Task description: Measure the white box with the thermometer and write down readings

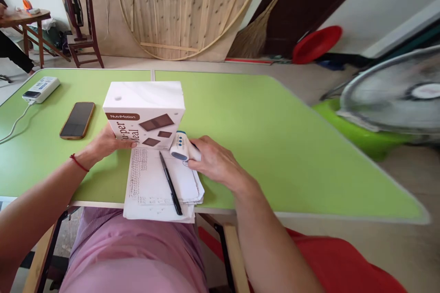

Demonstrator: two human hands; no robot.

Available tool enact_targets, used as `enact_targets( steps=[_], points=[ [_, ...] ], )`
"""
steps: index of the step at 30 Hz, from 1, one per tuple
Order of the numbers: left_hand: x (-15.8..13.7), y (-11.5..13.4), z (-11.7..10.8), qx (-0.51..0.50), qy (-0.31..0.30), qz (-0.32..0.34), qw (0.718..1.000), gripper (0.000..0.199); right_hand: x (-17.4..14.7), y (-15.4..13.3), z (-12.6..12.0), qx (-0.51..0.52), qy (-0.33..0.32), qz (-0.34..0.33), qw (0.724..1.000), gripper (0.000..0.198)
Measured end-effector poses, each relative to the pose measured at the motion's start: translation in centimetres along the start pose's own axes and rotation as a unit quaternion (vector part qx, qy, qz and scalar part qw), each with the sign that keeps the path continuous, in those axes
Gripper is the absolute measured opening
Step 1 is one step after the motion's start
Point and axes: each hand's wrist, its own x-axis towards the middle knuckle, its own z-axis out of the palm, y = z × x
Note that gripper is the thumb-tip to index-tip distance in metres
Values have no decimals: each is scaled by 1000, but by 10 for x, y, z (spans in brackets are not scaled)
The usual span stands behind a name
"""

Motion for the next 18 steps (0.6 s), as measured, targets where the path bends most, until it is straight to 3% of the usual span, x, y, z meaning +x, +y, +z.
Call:
enact_targets(
  steps=[2,4,6,8,12,16,18],
  points=[
    [1,-6,2,-26,-4,-10,1000,78,-5,-5,-6,42,28,64,997,30],
    [-2,-8,2,-8,28,-20,999,76,-13,-13,-12,113,101,110,982,37],
    [-5,-4,2,26,71,-19,997,74,-22,-26,-15,232,178,132,947,39],
    [-9,5,2,48,102,-11,994,72,-31,-46,-14,370,218,133,893,32],
    [-23,26,8,70,121,-45,989,70,-50,-95,-6,579,164,92,794,32],
    [-38,35,12,101,121,-80,984,76,-66,-133,3,698,94,92,703,41],
    [-43,36,11,120,115,-97,981,78,-74,-143,7,733,54,96,672,43]
  ],
)
